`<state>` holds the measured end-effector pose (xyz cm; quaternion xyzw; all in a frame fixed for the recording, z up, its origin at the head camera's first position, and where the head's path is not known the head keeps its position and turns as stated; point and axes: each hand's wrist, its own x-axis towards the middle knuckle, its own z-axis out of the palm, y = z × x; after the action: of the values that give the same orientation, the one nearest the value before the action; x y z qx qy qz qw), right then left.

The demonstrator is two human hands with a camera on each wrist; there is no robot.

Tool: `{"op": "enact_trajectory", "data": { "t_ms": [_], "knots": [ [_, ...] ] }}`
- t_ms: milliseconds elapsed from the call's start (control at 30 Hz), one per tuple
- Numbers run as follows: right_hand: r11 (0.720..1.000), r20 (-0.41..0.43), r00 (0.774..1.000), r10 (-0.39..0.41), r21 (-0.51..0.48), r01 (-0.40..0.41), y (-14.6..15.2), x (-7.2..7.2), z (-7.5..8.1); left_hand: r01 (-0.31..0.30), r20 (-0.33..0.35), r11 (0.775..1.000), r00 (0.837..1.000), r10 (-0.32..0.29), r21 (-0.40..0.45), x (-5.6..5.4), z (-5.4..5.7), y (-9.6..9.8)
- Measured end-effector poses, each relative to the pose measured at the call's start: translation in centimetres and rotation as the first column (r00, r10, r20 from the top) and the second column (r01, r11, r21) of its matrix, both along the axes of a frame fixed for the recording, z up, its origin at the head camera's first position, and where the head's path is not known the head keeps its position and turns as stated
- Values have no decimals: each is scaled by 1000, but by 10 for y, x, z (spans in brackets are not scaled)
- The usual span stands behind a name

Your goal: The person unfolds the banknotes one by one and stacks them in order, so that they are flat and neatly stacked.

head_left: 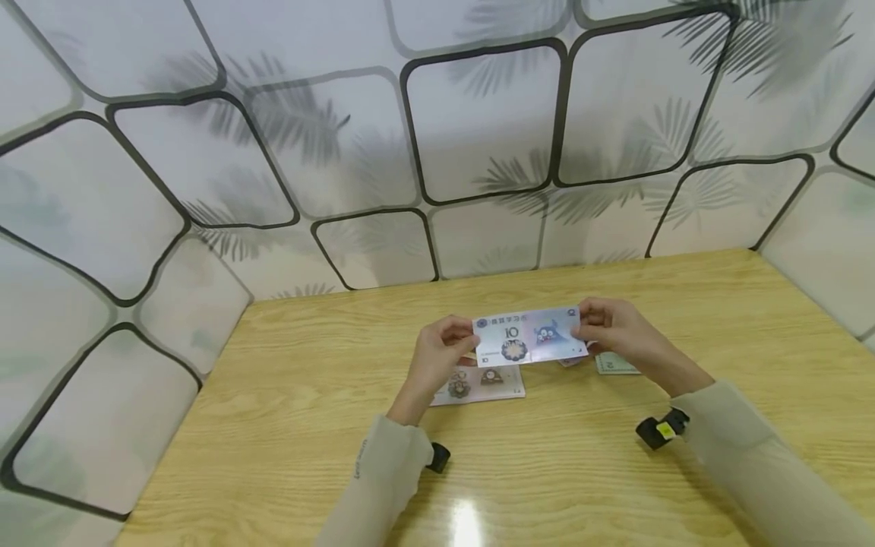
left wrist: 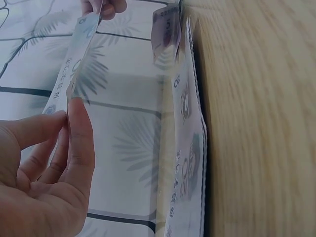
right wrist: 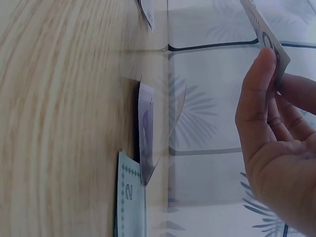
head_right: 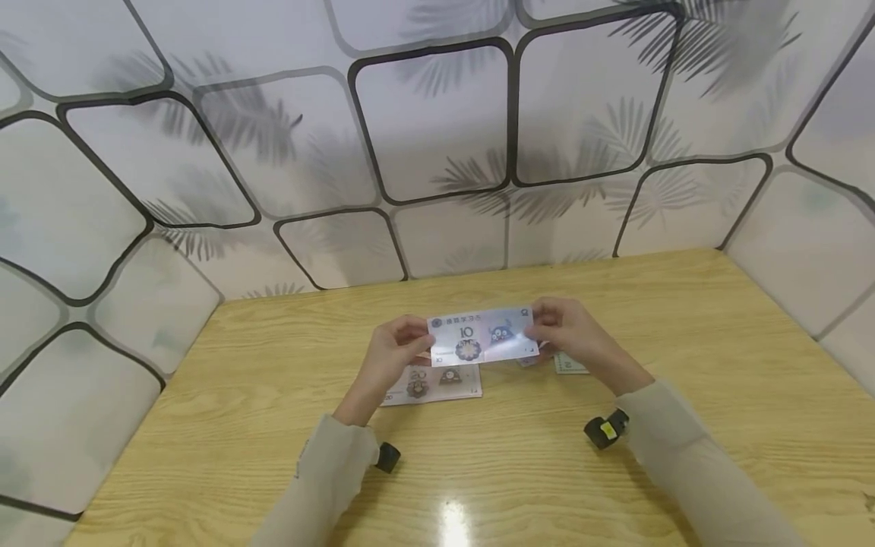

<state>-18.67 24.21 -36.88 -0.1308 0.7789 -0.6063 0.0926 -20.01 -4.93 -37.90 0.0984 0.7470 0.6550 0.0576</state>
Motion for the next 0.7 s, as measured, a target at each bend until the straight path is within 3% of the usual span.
{"op": "enact_trajectory", "data": {
  "t_ms": [400,700],
  "knots": [
    [994,57,995,78,-81,-74,-10,-7,-5,-35,10,999,999,35,-23,0,0,-19],
    [998,101,995,24,-67,-17,-20,-8,-6,-47,14,998,999,48,-33,-2,-1,-28]
  ]
}}
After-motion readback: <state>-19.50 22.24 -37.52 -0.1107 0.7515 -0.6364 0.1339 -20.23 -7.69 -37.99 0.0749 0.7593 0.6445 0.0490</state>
